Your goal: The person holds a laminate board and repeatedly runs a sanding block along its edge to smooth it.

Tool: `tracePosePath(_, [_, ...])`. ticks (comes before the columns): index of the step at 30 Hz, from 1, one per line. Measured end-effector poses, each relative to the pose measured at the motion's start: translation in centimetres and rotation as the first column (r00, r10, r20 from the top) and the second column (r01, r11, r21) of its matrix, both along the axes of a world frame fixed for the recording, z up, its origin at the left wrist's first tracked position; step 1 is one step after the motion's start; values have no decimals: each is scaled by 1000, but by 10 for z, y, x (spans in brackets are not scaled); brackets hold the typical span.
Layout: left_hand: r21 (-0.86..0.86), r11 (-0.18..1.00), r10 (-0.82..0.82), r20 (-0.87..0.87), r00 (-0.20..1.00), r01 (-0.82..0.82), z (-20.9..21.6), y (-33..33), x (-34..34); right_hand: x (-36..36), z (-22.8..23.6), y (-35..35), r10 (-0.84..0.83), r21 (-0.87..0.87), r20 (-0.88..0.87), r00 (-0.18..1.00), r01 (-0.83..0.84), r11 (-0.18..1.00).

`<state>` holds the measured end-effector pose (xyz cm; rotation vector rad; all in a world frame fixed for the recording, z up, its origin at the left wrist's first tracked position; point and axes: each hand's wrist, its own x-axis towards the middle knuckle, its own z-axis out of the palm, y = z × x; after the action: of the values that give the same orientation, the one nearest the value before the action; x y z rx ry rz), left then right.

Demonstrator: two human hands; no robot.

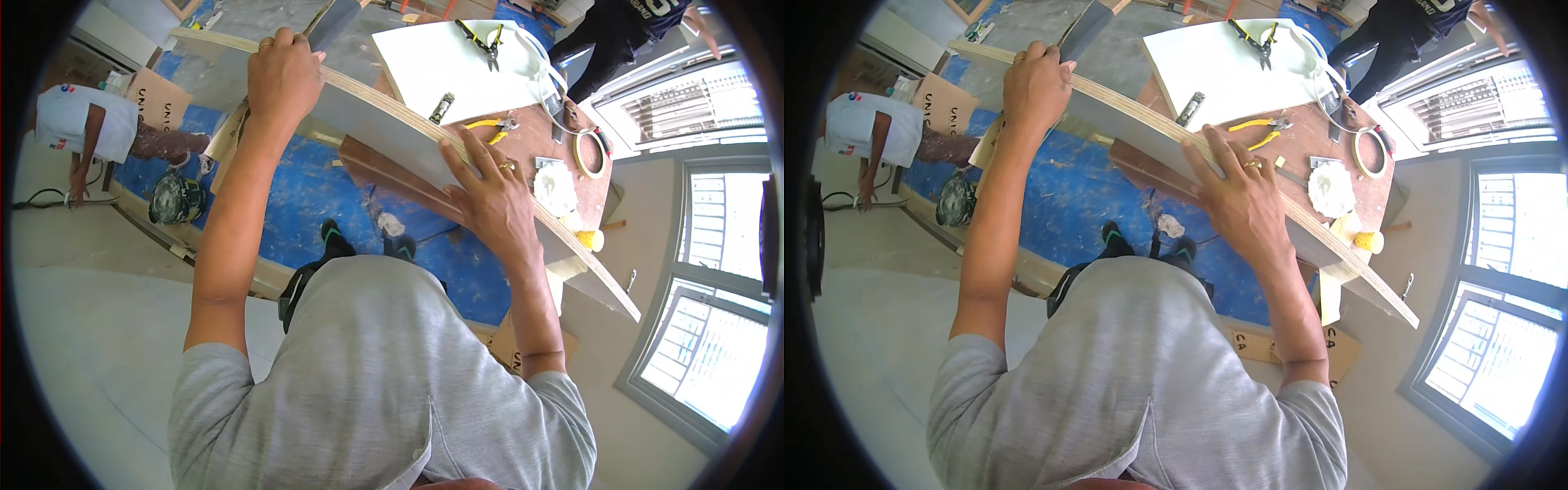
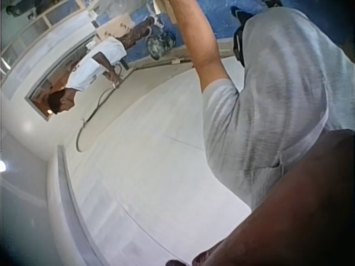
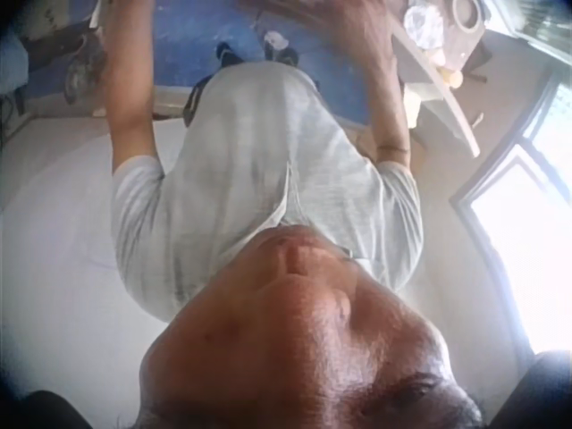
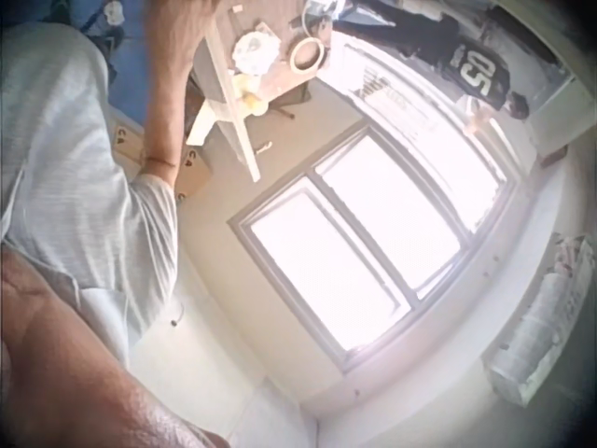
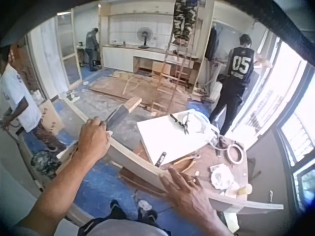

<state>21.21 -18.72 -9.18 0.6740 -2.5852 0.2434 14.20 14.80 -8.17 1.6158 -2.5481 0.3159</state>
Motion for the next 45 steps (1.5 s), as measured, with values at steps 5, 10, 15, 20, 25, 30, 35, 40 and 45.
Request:
tracePosePath(5, [-8,1000,-3,18,1000,3,1,-2,-1,-7,-2,-19,76,-5,-63,995,-76,997])
tracePosePath(10, [7,1000,-18,8,1000,18,1,0,-2,-13,-3,-26,109,16,-76,991,-108,994])
tracePosePath(15, [29,993,-114,-77,991,116,0,-6,1,-19,5,-3,57,15,5,998,-57,998])
tracePosePath(20, [161,932,-328,-3,945,324,13,22,-4,-20,-5,63,-386,-19,152,910,393,919])
tracePosePath(25, [212,766,-611,-52,790,606,9,158,-25,-13,-16,90,-596,-132,-22,803,588,798])
tracePosePath(30, [194,685,-700,-94,708,702,2,134,-17,-7,-21,94,-613,-214,26,790,603,768])
tracePosePath(35, [197,680,-703,-96,704,706,21,-55,10,-16,-30,91,-620,-278,-45,783,587,761])
tracePosePath(40, [167,596,-793,-35,609,786,20,-59,-11,-19,-21,120,-761,-192,-118,638,737,648])
tracePosePath(45, [130,385,-916,-69,396,914,3,70,-53,-35,-31,136,-774,-182,-90,626,754,631])
